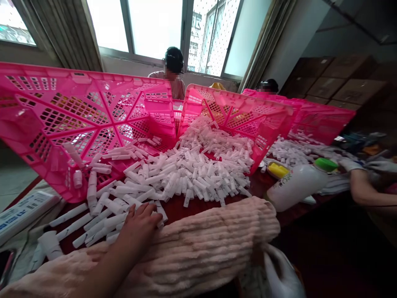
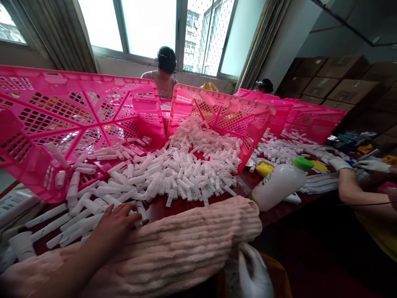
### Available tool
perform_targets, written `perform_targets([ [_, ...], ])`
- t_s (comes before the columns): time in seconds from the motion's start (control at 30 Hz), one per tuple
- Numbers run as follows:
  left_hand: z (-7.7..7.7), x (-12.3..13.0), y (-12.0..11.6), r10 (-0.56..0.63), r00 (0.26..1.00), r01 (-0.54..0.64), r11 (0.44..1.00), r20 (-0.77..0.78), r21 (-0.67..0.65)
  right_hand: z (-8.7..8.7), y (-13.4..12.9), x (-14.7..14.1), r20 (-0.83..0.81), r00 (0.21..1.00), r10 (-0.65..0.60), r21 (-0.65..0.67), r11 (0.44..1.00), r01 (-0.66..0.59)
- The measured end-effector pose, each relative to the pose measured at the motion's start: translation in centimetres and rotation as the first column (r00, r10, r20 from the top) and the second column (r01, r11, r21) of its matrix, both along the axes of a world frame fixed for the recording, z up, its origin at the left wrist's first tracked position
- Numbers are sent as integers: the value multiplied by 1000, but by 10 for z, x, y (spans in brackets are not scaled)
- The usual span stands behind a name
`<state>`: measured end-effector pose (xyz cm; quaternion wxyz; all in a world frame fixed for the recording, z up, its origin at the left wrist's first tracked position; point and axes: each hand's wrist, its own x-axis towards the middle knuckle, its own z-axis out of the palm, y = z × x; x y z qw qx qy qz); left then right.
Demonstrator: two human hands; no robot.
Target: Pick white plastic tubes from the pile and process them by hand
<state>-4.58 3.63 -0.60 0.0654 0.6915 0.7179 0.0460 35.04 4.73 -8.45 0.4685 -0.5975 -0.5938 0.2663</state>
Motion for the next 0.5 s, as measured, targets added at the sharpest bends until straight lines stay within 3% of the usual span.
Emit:
perform_targets([
  [0.1, 2, 0, 1, 7, 1000, -8, 999, 30, 33, 44, 42, -84, 45, 964, 263, 177, 947, -267],
  [0.17, 3, -2, -1, 10, 994, -21, 995, 107, 100, 65, 70, -140, 207, 874, 439, 91, 881, -464],
  [0.27, 5, -3, -7, 46, 929, -134, 966, 366, 219, 74, 101, -204, 289, 835, 468, -16, 874, -485],
  [0.33, 5, 2, -14, 95, 785, -285, 933, 612, 221, 70, 112, -229, 292, 848, 441, -70, 895, -441],
  [0.4, 4, 11, -22, 93, 569, -368, 917, 817, 152, 63, 116, -239, 265, 864, 428, -107, 904, -415],
  [0.47, 2, 21, -28, 67, 396, -347, 935, 916, 81, 58, 115, -237, 195, 874, 446, -108, 895, -432],
  [0.5, 0, 26, -30, 64, 351, -325, 944, 934, 57, 57, 113, -234, 142, 875, 463, -100, 886, -453],
])
